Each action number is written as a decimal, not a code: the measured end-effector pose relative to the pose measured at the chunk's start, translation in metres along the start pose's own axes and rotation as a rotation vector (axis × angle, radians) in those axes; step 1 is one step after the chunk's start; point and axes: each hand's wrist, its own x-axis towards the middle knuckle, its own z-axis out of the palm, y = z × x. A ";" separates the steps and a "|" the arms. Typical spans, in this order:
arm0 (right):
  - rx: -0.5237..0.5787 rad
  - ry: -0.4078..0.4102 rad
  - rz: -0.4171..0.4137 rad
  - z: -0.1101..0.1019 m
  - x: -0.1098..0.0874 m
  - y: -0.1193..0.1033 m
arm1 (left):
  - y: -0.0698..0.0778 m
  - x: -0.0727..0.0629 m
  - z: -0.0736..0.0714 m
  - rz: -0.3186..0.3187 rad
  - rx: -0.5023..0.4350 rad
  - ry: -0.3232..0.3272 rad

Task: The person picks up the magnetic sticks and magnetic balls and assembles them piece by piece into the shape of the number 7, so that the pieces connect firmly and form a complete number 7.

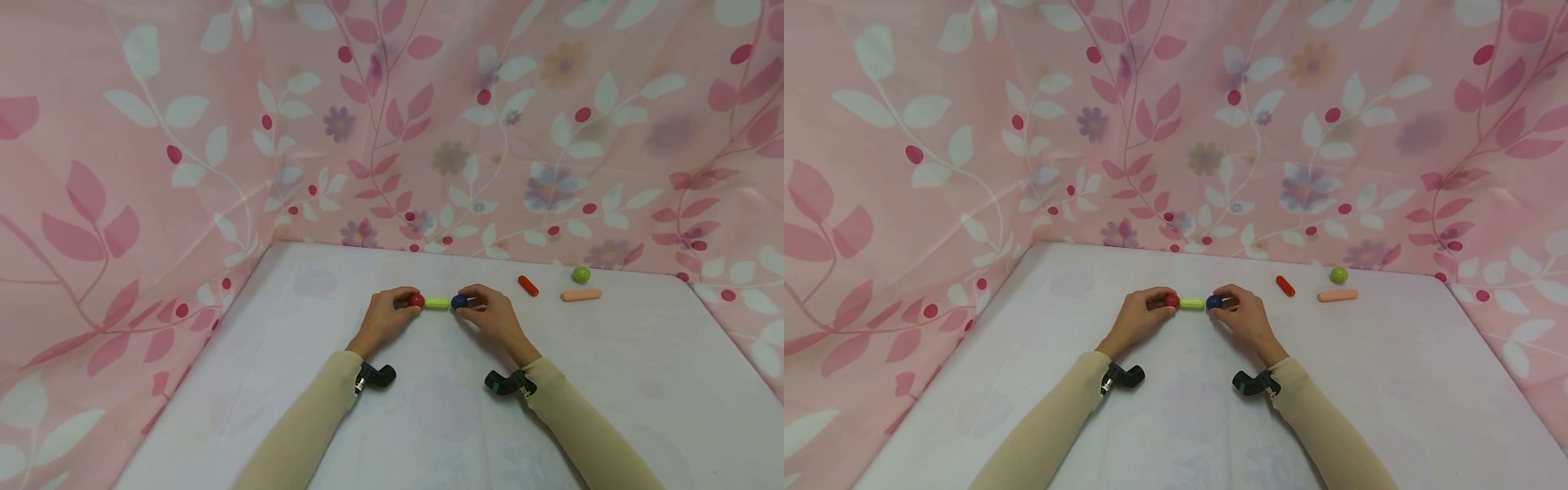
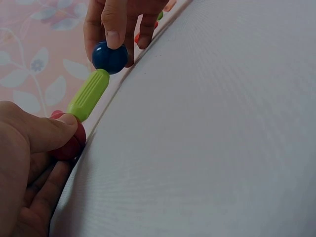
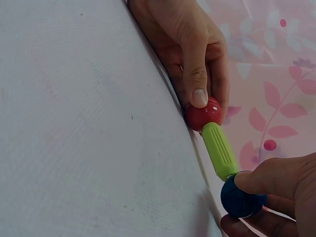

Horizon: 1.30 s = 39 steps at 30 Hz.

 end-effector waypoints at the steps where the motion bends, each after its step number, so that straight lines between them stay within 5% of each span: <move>1: -0.001 0.000 0.001 0.000 0.000 0.000 | 0.000 0.000 0.000 -0.002 0.000 0.000; 39: -0.038 0.011 -0.009 0.004 0.001 0.008 | -0.001 0.000 -0.001 0.015 -0.021 -0.015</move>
